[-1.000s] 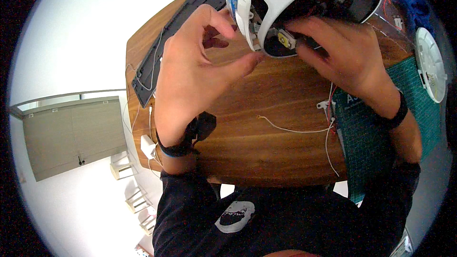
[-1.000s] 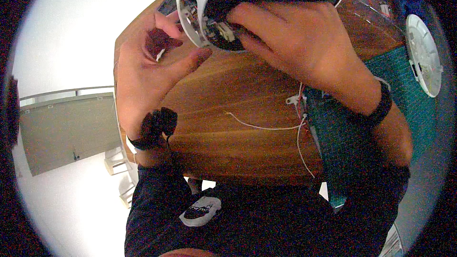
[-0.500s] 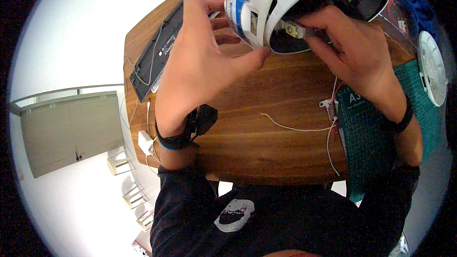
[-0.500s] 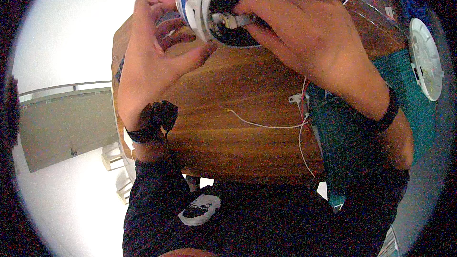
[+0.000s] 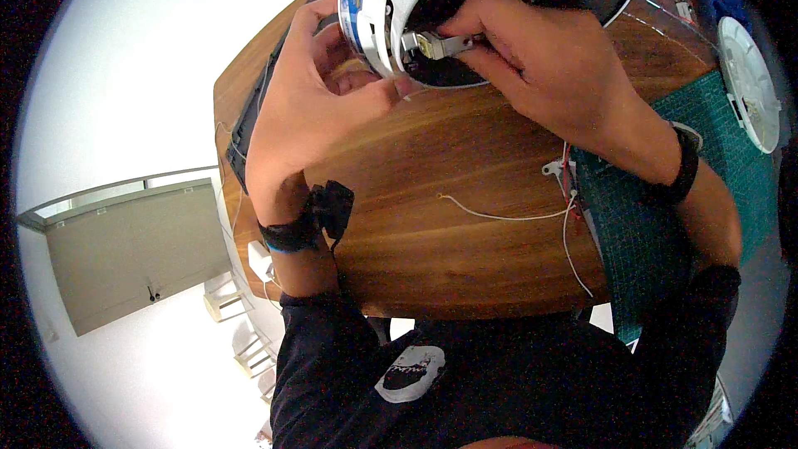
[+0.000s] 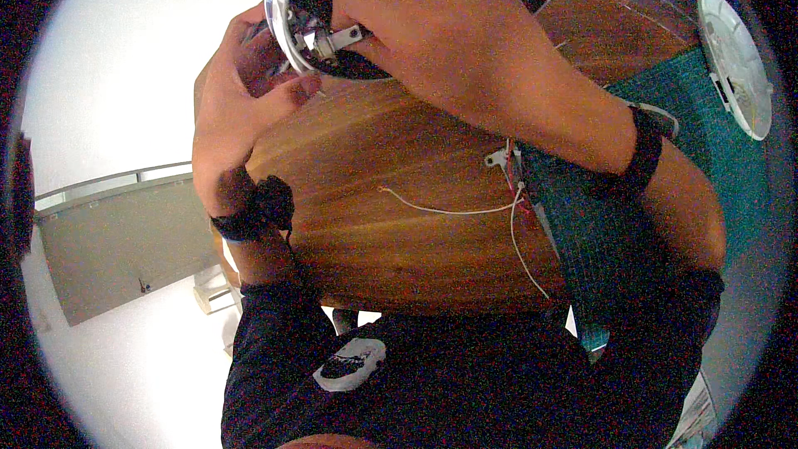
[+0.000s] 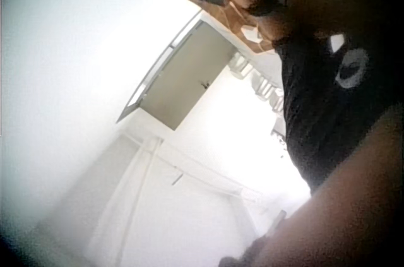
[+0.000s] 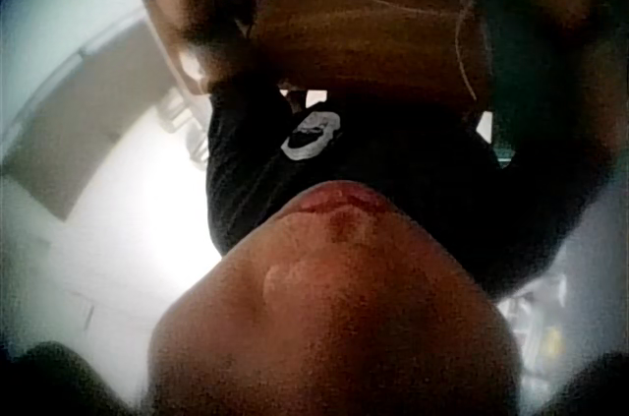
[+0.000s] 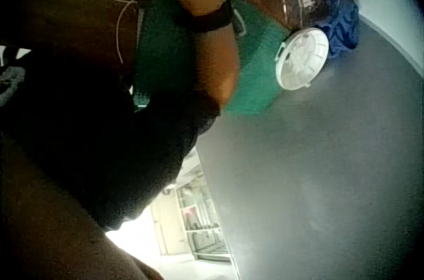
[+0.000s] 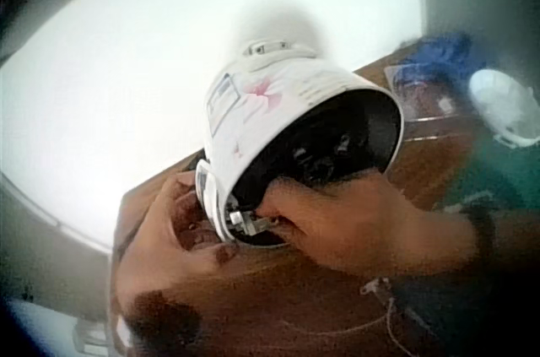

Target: The person repairs a white electronic device by manipulating its internal components. They use a screwdriver to adjust a metal bracket and secure wires inside the device's casing, then reassemble the plastic housing.

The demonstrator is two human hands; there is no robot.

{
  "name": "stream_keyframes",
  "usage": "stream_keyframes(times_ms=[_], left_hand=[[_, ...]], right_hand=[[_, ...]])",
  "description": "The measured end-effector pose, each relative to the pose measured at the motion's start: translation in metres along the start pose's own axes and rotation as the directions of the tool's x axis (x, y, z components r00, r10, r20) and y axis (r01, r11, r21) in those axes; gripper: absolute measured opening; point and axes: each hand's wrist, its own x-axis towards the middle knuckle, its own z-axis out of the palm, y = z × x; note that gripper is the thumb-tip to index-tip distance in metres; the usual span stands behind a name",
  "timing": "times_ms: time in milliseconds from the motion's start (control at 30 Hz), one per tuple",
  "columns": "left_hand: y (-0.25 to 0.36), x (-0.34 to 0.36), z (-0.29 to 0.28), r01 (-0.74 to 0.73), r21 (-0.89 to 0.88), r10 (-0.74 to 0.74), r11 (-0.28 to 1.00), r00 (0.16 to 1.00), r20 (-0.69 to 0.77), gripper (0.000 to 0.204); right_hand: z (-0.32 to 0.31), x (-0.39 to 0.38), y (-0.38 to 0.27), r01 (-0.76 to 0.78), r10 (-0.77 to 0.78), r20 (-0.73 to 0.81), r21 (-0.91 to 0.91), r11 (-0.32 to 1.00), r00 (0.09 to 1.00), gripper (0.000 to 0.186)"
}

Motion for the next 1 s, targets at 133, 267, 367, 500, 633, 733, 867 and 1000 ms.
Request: stream_keyframes(times_ms=[133, 267, 367, 500, 633, 733, 867, 1000], left_hand=[[-0.001, 0.001, -0.009, 0.031, -0.048, -0.029, 0.998, 0.999, 0.026, 0.075], [0.003, 0.004, -0.011, 0.042, -0.146, -0.038, 0.988, 0.999, 0.032, 0.081], [-0.003, 0.008, -0.015, 0.009, -0.177, -0.002, 0.984, 0.999, 0.042, 0.082], [-0.006, 0.017, -0.020, -0.015, -0.200, 0.031, 0.980, 0.997, 0.075, 0.067], [-0.010, 0.017, -0.023, -0.058, -0.238, 0.085, 0.970, 0.991, 0.107, 0.042], [-0.012, 0.014, -0.025, -0.044, -0.267, 0.087, 0.963, 0.984, 0.155, 0.039], [-0.011, 0.016, -0.026, -0.053, -0.284, 0.115, 0.957, 0.971, 0.209, 0.038], [-0.018, 0.022, -0.024, -0.051, -0.349, 0.152, 0.936, 0.952, 0.267, 0.043]], right_hand=[[0.008, 0.004, 0.001, 0.044, -0.038, -0.082, 0.064, 0.997, 0.996, 0.023], [0.002, 0.009, -0.004, -0.033, 0.038, -0.047, 0.098, 0.995, 0.998, 0.022], [-0.005, 0.011, -0.008, -0.133, 0.135, -0.007, 0.128, 0.983, 0.991, 0.019], [-0.016, 0.012, 0.000, -0.201, 0.205, -0.011, 0.148, 0.968, 0.979, 0.018], [-0.018, 0.011, 0.004, -0.191, 0.199, -0.031, 0.167, 0.967, 0.979, 0.018], [-0.023, 0.006, 0.003, -0.214, 0.217, -0.010, 0.133, 0.968, 0.976, 0.018], [-0.032, 0.006, 0.006, -0.198, 0.200, -0.022, 0.055, 0.979, 0.980, 0.018], [-0.037, 0.004, 0.014, -0.170, 0.170, -0.010, 0.031, 0.985, 0.985, 0.020]])
